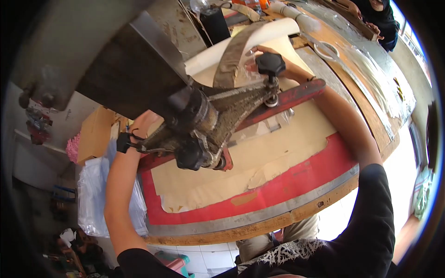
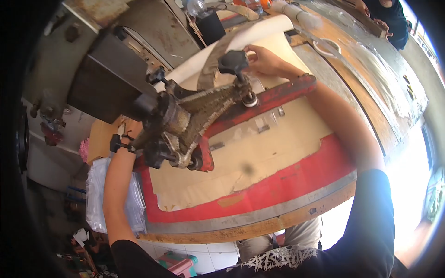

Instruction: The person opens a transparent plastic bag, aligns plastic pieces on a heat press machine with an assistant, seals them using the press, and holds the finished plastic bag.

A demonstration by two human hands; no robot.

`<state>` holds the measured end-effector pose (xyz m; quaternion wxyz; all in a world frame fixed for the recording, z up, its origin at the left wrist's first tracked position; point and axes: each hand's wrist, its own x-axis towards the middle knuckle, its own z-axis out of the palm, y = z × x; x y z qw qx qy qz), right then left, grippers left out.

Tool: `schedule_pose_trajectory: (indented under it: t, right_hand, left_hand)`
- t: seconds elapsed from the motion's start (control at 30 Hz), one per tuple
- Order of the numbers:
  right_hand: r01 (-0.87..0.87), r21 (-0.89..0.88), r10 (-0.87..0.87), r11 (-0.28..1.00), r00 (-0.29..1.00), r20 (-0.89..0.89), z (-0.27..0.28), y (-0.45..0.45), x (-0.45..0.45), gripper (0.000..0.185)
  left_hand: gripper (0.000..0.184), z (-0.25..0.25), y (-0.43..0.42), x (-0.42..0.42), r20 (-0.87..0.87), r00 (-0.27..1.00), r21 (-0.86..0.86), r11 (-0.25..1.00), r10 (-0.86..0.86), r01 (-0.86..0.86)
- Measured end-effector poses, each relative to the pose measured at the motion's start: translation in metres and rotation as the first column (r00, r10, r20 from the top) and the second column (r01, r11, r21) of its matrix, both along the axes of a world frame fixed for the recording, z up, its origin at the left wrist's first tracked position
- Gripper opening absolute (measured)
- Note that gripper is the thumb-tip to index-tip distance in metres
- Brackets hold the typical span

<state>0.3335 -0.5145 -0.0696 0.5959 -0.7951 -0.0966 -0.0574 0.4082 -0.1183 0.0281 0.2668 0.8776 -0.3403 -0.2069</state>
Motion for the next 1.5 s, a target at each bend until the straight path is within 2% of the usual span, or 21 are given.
schedule_pose_trajectory:
  t: [0.03, 0.1, 0.2, 0.23, 0.33, 0.43, 0.53, 0.6, 0.8, 0.87, 0.93, 1.0, 1.1, 1.13, 1.23, 1.33, 1.37, 1.47, 1.5]
  right_hand:
    - [-0.043, -0.088, 0.05, 0.995, 0.995, 0.088, 0.001, -0.002, 0.001, 0.038]
    - [-0.003, -0.11, 0.002, 0.994, 1.0, -0.006, 0.003, 0.004, 0.002, 0.037]
    - [-0.021, -0.05, 0.021, 0.999, 1.0, 0.015, 0.006, 0.007, -0.001, 0.035]
    - [-0.091, 0.06, 0.091, 0.994, 0.996, -0.001, 0.007, 0.004, -0.003, 0.029]
    - [-0.208, 0.02, 0.199, 0.978, 0.957, 0.211, -0.001, 0.001, 0.003, 0.024]
    - [-0.218, 0.073, 0.217, 0.973, 0.976, 0.021, 0.01, 0.004, -0.004, 0.036]
    - [-0.251, -0.163, 0.277, 0.954, 0.947, 0.164, 0.006, 0.002, 0.001, 0.036]
    - [-0.145, -0.249, 0.185, 0.958, 0.972, 0.146, 0.006, 0.005, -0.002, 0.033]
    - [-0.118, -0.317, 0.189, 0.941, 0.961, 0.204, 0.021, 0.011, -0.018, 0.024]
    - [-0.157, -0.262, 0.208, 0.952, 0.962, 0.179, 0.018, 0.011, -0.014, 0.023]
    - [-0.299, -0.069, 0.307, 0.952, 0.935, 0.179, 0.008, 0.008, -0.003, 0.023]
    - [-0.148, -0.153, 0.158, 0.977, 0.986, 0.053, 0.014, 0.006, -0.008, 0.042]
    - [-0.02, -0.18, 0.039, 0.983, 0.994, 0.102, -0.001, 0.009, 0.004, 0.053]
    - [-0.064, -0.064, 0.071, 0.996, 0.99, 0.119, -0.001, 0.015, 0.003, 0.053]
    - [0.026, -0.321, 0.055, 0.947, 0.97, 0.239, 0.02, 0.019, -0.009, 0.03]
    - [0.022, -0.429, 0.172, 0.903, 0.896, 0.409, -0.006, 0.009, 0.014, 0.011]
    - [0.007, -0.465, 0.237, 0.885, 0.853, 0.464, -0.011, 0.003, 0.019, 0.01]
    - [-0.098, -0.481, 0.313, 0.871, 0.867, 0.389, 0.0, 0.002, 0.009, 0.015]
    - [-0.155, -0.438, 0.323, 0.886, 0.882, 0.342, 0.003, 0.003, 0.007, 0.018]
  left_hand:
    - [0.056, -0.001, 0.001, 0.0, 0.004, 1.0, -0.002, 1.0, 0.002, -0.002]
    - [0.055, -0.001, 0.003, 0.0, 0.019, 1.0, -0.007, 1.0, 0.002, -0.002]
    - [0.055, -0.006, 0.006, -0.001, 0.038, 0.999, -0.02, 1.0, 0.006, -0.005]
    - [0.054, -0.006, 0.005, 0.0, 0.041, 0.999, -0.027, 1.0, 0.006, -0.005]
    - [0.054, -0.003, 0.007, 0.005, 0.048, 0.999, -0.03, 1.0, 0.006, -0.004]
    - [0.053, -0.002, 0.008, 0.005, 0.069, 0.998, -0.037, 0.999, 0.009, -0.006]
    - [0.052, 0.001, 0.011, 0.004, 0.084, 0.996, -0.042, 0.999, 0.014, -0.011]
    - [0.051, 0.002, 0.014, 0.005, 0.092, 0.996, -0.039, 0.999, 0.018, -0.014]
    - [0.05, 0.005, 0.019, 0.003, 0.126, 0.992, -0.04, 0.999, 0.03, -0.025]
    - [0.049, 0.006, 0.019, 0.004, 0.132, 0.991, -0.04, 0.999, 0.026, -0.021]
    - [0.049, 0.005, 0.017, 0.004, 0.15, 0.988, -0.041, 0.999, 0.021, -0.015]
    - [0.048, 0.005, 0.014, 0.006, 0.171, 0.985, -0.043, 0.999, 0.01, -0.002]
    - [0.048, 0.002, 0.002, 0.01, 0.23, 0.973, -0.043, 0.999, -0.02, 0.03]
    - [0.047, 0.001, -0.003, 0.012, 0.247, 0.969, -0.042, 0.998, -0.032, 0.043]
    - [0.047, 0.0, -0.014, 0.02, 0.294, 0.955, -0.047, 0.997, -0.05, 0.066]
    - [0.046, -0.001, -0.018, 0.023, 0.32, 0.946, -0.042, 0.997, -0.054, 0.071]
    - [0.046, -0.001, -0.018, 0.023, 0.323, 0.945, -0.038, 0.997, -0.054, 0.07]
    - [0.045, -0.003, -0.016, 0.022, 0.334, 0.941, -0.034, 0.998, -0.047, 0.062]
    - [0.045, -0.004, -0.017, 0.023, 0.335, 0.941, -0.035, 0.997, -0.048, 0.063]
